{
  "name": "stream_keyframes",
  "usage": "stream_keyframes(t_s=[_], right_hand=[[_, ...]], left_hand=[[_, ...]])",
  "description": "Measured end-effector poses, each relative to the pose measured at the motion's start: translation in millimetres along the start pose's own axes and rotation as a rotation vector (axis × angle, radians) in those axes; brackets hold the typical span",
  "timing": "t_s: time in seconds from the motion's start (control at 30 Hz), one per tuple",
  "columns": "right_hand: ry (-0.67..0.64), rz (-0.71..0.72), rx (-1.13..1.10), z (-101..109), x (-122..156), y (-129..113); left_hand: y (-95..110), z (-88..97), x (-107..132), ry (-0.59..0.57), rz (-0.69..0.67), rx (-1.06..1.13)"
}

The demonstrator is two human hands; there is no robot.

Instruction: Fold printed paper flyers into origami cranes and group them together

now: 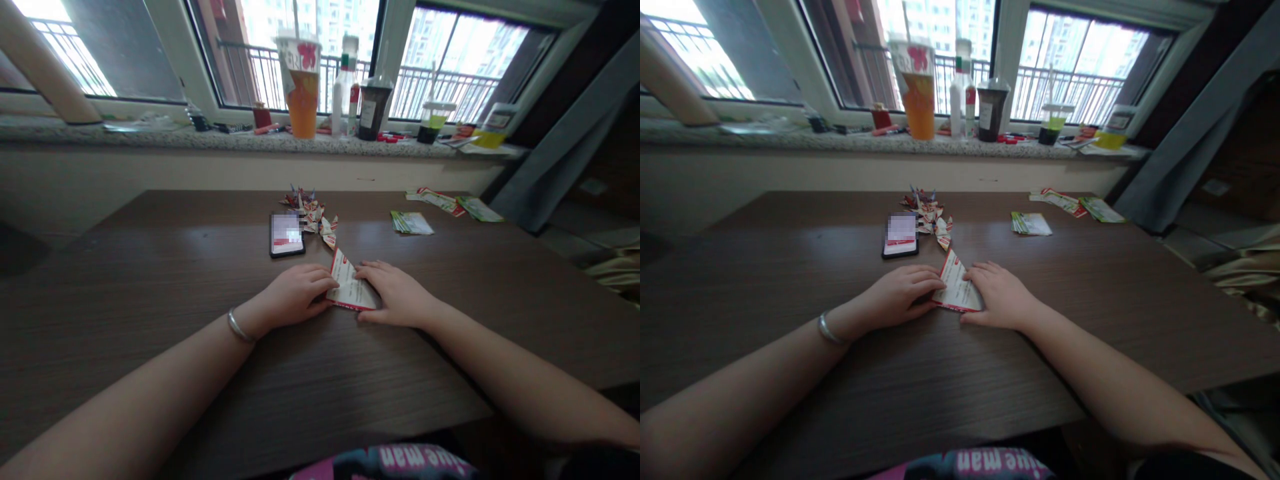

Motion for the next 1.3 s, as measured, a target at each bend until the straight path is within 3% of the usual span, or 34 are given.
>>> stream_keyframes(t_s=[0.53,0.87,1.3], right_hand=[[-0.011,0.054,-0.034,10,-3,-4],[-0.026,0.084,-0.104,3,-4,2],[0.046,-0.038,-0.102,6,-4,2]], left_hand=[[-1,-2.0,2,-0.015,0.030,-0.016],[-7,-0.3,3,0.052,0.101,0.076],[-3,-1.7,3,0.052,0.093,-0.096]])
Point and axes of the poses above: each hand's wrist, its own x-axis away from the middle knuckle, its own z-axis out of the back of the hand, y = z × x, the point moved 5 cm from there along -x, towards the middle knuckle, and after that the axes turned 12 degrees about -z, right-handed, at the moved point
